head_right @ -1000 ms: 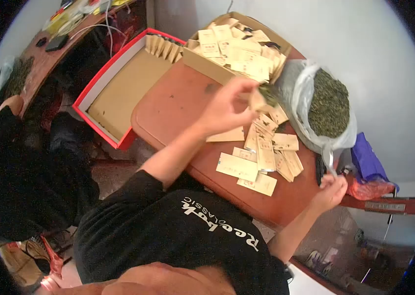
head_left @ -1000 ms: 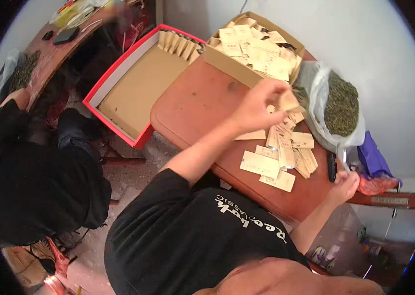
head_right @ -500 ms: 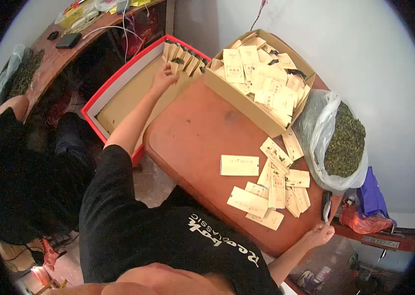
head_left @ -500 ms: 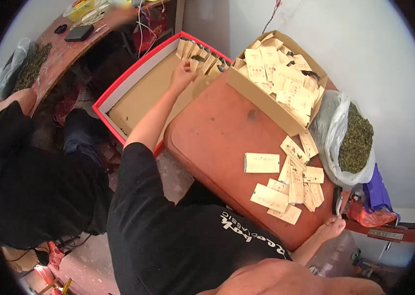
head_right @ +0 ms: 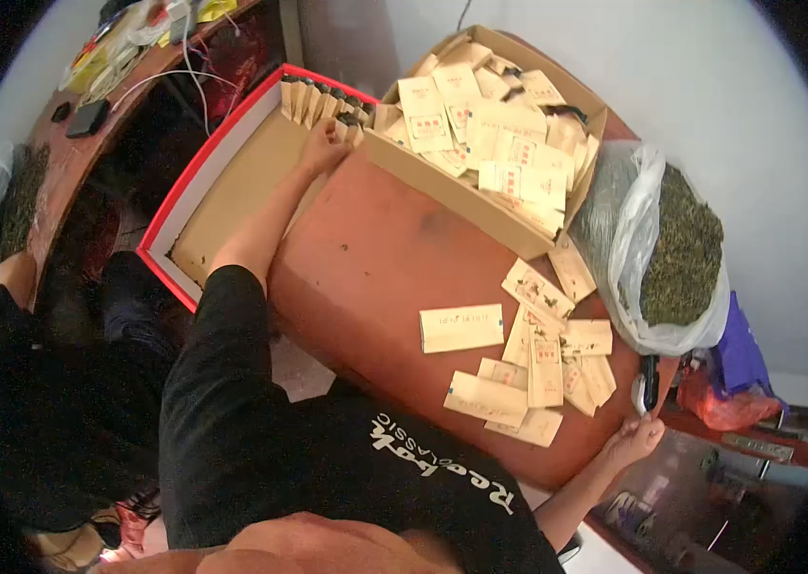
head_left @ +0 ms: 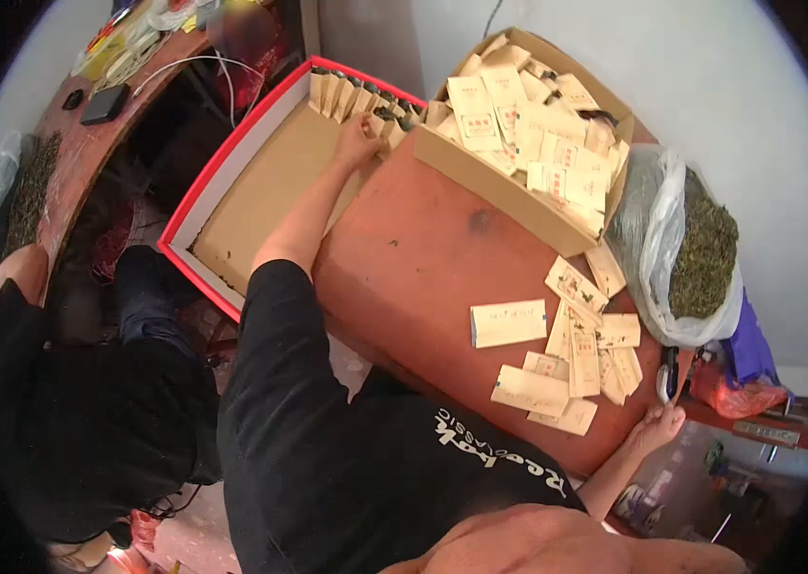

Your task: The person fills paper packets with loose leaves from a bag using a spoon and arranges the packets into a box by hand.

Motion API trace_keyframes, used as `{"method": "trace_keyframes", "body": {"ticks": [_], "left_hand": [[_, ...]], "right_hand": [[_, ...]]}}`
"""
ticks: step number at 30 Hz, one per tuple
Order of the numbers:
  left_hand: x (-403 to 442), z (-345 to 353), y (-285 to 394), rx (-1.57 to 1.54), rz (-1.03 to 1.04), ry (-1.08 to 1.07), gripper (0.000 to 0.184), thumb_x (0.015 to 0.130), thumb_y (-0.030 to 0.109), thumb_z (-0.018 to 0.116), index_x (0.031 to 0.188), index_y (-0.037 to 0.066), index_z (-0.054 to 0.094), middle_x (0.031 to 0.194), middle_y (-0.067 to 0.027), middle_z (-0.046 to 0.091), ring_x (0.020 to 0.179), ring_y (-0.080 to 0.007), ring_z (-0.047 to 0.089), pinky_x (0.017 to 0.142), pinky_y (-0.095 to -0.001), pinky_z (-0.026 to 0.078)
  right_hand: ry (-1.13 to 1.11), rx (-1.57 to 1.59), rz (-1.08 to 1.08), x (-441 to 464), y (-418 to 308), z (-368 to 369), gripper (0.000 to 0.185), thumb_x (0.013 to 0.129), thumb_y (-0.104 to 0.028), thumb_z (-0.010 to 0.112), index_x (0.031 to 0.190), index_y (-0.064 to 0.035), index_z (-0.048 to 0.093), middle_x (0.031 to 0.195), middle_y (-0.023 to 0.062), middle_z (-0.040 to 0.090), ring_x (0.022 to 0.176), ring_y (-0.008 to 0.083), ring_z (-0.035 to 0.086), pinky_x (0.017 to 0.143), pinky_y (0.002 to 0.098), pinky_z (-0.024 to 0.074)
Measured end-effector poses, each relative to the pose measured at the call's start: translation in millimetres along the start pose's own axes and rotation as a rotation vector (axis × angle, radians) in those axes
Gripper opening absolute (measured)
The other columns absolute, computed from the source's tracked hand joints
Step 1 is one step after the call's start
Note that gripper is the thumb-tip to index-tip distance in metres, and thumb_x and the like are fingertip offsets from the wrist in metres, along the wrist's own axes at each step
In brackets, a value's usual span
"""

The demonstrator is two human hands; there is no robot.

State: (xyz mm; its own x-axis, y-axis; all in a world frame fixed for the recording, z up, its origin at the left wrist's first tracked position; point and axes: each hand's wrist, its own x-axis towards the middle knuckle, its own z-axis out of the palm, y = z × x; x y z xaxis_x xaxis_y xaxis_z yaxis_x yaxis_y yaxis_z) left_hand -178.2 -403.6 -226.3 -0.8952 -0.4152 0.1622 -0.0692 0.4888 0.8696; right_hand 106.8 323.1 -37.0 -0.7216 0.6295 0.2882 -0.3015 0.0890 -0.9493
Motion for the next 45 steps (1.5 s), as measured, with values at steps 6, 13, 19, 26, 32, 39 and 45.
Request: {"method": "trace_keyframes", "body": {"ticks": [6, 13, 19, 26, 32, 39, 45], "left_hand": [[-30.3, -42.2, 31.3, -0.150, -0.158, -0.193, 0.071, 0.077, 0.015, 0.080, 0.136, 0.002, 0.042, 0.096, -0.0095, 0.063, 0.066, -0.0163, 0.062, 0.052, -0.0309, 0.050], [-124.3, -104.7, 165.5, -0.362, 0.106, -0.072, 0.044, 0.087, 0.010, 0.071, 0.128, 0.002, 0.055, 0.117, -0.0069, 0.061, 0.103, -0.0159, 0.061, 0.082, -0.0297, 0.053], [-280.0, -76.7, 314.6, 0.219, 0.432, -0.475, 0.052, 0.077, 0.024, 0.077, 0.123, 0.007, 0.061, 0.120, -0.0149, 0.062, 0.108, -0.0308, 0.059, 0.092, -0.0409, 0.049], [-304.3, -30.5, 328.3, 0.583, 0.652, -0.534, 0.062, 0.072, 0.021, 0.072, 0.129, 0.009, 0.054, 0.118, -0.0159, 0.059, 0.106, -0.0381, 0.056, 0.091, -0.0476, 0.049], [-279.1, -50.9, 336.4, 0.614, 0.682, -0.502, 0.057, 0.071, 0.014, 0.067, 0.127, 0.008, 0.054, 0.116, -0.0180, 0.060, 0.111, -0.0391, 0.055, 0.096, -0.0466, 0.045], [-268.2, -56.5, 381.1, 0.609, 0.971, -0.547, 0.051, 0.073, 0.017, 0.073, 0.121, 0.007, 0.056, 0.114, -0.0173, 0.061, 0.111, -0.0385, 0.056, 0.095, -0.0462, 0.049], [-286.8, -36.8, 417.5, 0.791, 1.000, -0.701, 0.057, 0.072, 0.017, 0.075, 0.125, 0.012, 0.055, 0.118, -0.0121, 0.061, 0.114, -0.0336, 0.057, 0.093, -0.0435, 0.050]], "right_hand": [[-0.018, 0.077, 0.035, -2.6, -6.3, 2.5, 0.024, 0.092, 0.004, 0.057, 0.080, -0.0118, 0.043, 0.070, -0.0044, 0.040, 0.053, 0.0042, 0.035, 0.046, 0.0212, 0.0305], [-0.152, 0.354, 0.032, 1.5, -3.4, -0.7, 0.025, 0.088, 0.007, 0.056, 0.077, -0.0109, 0.043, 0.058, 0.0011, 0.040, 0.045, 0.0112, 0.035, 0.046, 0.0256, 0.0316], [-0.040, 0.485, 0.109, -6.5, -16.7, 15.9, 0.010, 0.090, 0.002, 0.054, 0.091, -0.0067, 0.051, 0.057, 0.0010, 0.041, 0.044, 0.0118, 0.032, 0.048, 0.0269, 0.0304], [-0.180, 0.589, 0.181, -16.9, -22.8, 19.8, 0.008, 0.091, -0.001, 0.055, 0.098, -0.0050, 0.055, 0.058, -0.0006, 0.042, 0.048, 0.0091, 0.034, 0.050, 0.0262, 0.0294], [-0.204, 0.577, 0.117, -26.6, -30.0, 24.5, 0.008, 0.092, -0.001, 0.054, 0.099, -0.0043, 0.056, 0.059, -0.0016, 0.042, 0.050, 0.0080, 0.037, 0.051, 0.0250, 0.0311], [-0.450, 0.270, 0.077, -41.6, -48.2, 56.0, 0.015, 0.097, -0.009, 0.055, 0.108, -0.0024, 0.061, 0.067, -0.0009, 0.055, 0.057, 0.0043, 0.044, 0.051, 0.0193, 0.0305], [-0.728, -0.091, -0.013, -70.9, -77.3, 126.9, 0.021, 0.101, -0.017, 0.052, 0.112, -0.0034, 0.064, 0.076, 0.0010, 0.064, 0.071, 0.0073, 0.060, 0.065, 0.0231, 0.0479]]}}
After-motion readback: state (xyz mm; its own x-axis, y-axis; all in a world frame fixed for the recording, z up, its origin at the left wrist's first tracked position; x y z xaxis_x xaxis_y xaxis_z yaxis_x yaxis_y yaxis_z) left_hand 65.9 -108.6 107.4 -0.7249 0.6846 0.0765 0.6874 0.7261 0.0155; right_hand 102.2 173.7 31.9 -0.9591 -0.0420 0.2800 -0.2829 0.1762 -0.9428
